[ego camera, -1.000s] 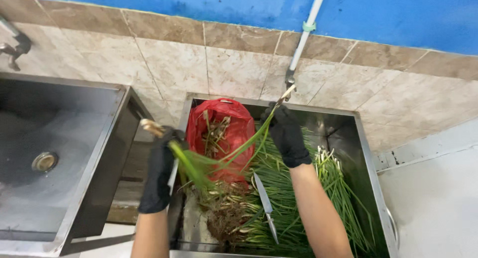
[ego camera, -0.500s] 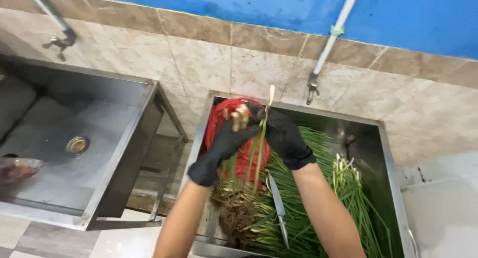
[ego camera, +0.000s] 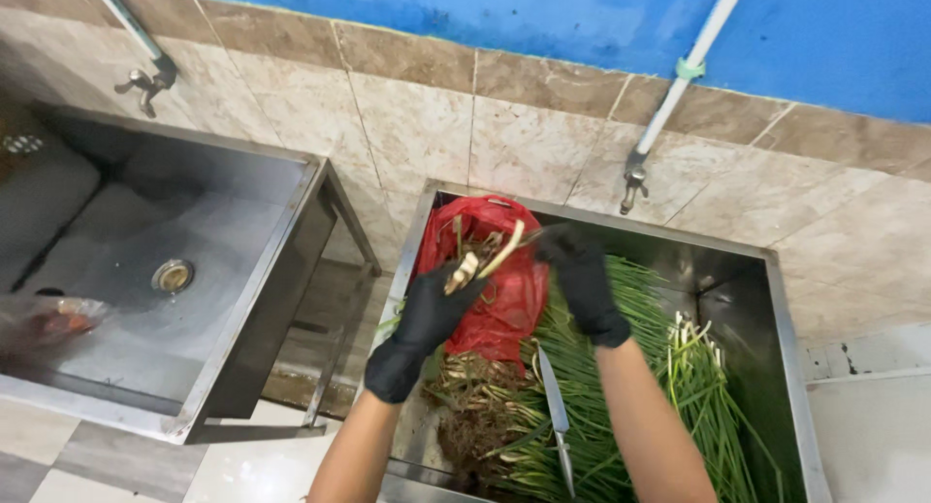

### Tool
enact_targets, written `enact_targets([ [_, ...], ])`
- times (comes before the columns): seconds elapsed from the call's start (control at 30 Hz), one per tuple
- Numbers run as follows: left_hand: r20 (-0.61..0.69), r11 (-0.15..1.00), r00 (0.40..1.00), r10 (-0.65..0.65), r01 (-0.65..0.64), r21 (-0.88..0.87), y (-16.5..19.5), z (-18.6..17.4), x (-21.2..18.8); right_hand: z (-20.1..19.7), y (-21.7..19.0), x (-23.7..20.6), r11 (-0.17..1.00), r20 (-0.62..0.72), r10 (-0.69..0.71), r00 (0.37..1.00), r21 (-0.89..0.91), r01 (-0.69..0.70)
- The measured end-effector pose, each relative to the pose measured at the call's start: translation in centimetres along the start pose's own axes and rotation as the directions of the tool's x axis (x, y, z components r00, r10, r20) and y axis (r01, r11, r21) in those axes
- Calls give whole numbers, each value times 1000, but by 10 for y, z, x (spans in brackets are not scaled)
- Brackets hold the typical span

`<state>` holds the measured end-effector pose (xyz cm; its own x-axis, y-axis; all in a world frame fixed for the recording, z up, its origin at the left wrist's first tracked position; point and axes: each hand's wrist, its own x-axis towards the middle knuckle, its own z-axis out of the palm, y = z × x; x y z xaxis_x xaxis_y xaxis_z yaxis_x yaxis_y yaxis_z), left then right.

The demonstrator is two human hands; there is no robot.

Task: The person trims root ends and peels outer layers from scallions one at a time in a stainless steel sink, using a small knife to cut off roots and hands to strip damaged leaves, dropping trimmings into a red plastic bag while placing trimmed scallions aside.

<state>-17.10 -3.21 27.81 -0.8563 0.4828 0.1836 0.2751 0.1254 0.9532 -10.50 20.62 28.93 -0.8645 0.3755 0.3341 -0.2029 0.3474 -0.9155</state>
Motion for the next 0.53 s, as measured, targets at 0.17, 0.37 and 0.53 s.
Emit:
enact_targets([
  [0.17, -34, 999, 999, -30, 29, -16, -39, -34, -28, -23, 14, 42, 972, -390, 235, 890, 123, -202],
  [0.37, -190, 943, 933, -306, 270, -194, -112, -53, -49, 19, 81, 62, 981, -281, -138, 950, -173, 91],
  [0.53, -282, 907, 891, -356, 258, -332, -143, -59, -61, 58, 161, 51, 981, -189, -145, 971, -158, 116],
])
